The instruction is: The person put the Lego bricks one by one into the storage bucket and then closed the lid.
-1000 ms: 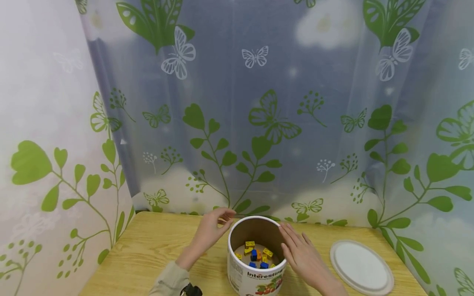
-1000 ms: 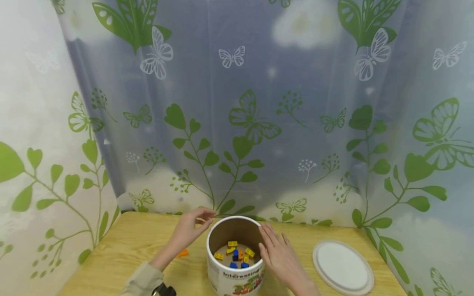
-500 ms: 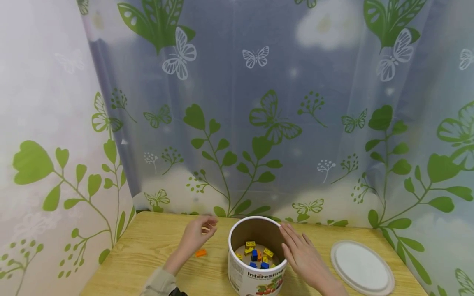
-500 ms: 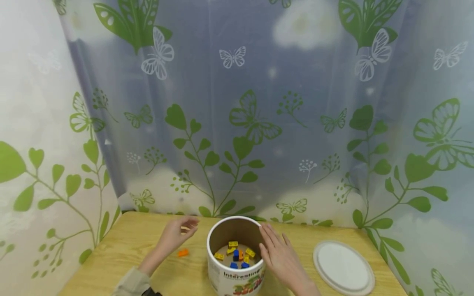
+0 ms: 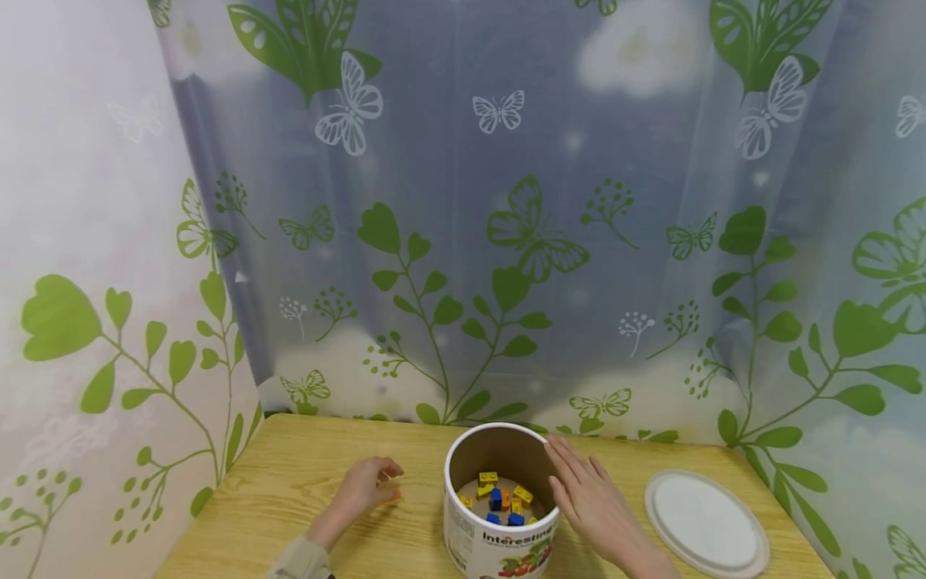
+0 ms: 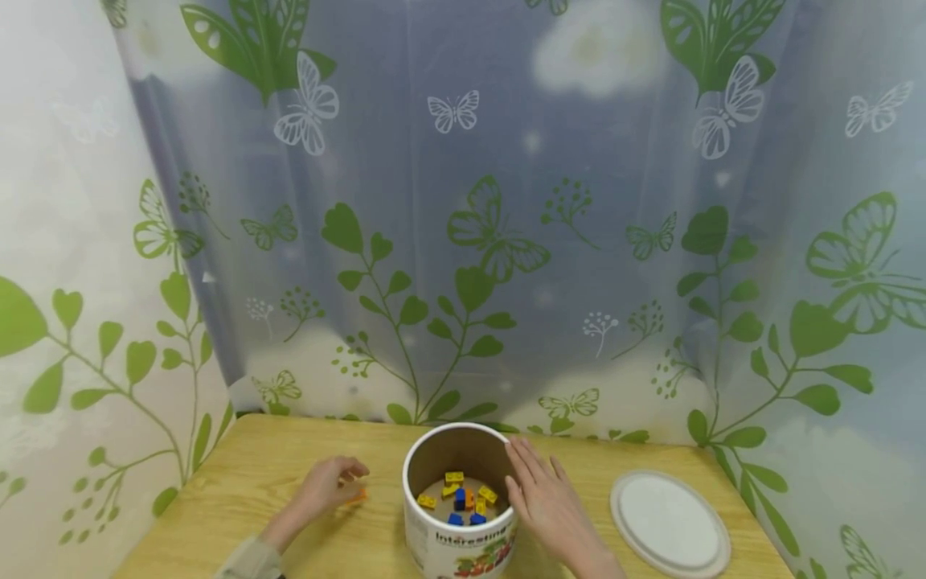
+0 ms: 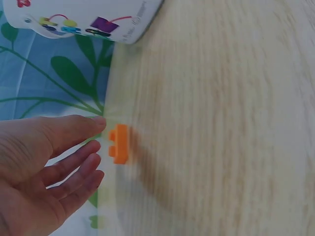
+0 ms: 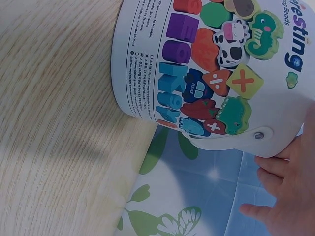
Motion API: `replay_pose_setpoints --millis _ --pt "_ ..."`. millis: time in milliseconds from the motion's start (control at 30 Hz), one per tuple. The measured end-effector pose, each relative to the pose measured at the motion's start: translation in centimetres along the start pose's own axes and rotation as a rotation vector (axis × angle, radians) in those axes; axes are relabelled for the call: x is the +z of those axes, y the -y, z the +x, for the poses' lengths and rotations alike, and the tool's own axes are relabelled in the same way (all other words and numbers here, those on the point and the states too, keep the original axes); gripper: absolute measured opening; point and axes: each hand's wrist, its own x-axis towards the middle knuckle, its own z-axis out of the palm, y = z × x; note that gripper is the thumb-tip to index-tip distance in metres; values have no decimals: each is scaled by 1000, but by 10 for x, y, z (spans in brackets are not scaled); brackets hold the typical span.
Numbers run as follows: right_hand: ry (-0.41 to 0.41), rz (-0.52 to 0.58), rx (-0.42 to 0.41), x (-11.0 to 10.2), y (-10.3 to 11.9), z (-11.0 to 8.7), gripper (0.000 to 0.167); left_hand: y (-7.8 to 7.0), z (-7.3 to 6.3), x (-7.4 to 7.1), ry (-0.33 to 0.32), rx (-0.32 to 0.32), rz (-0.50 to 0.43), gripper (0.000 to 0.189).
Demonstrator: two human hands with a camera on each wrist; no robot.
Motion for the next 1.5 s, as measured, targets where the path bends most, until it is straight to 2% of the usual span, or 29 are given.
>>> replay_pose_setpoints --millis 267,400,600,867,1200,1500 --pt "0 -8 -3 0 0 1 50 14 -1 6 27 12 -2 24" --pt "9 -2 5 0 1 1 51 19 -2 11 45 8 -35 19" --pt "6 -4 6 1 1 1 50 17 -3 14 29 12 -78 15" --pt "-6 -12 -4 0 1 0 50 -5 2 3 -38 6 -114 15" --pt "13 -11 -3 -1 0 1 50 -40 8 -13 -141 46 -113 18" --pt "14 -6 3 -1 1 1 51 -68 13 -23 -199 107 -133 19"
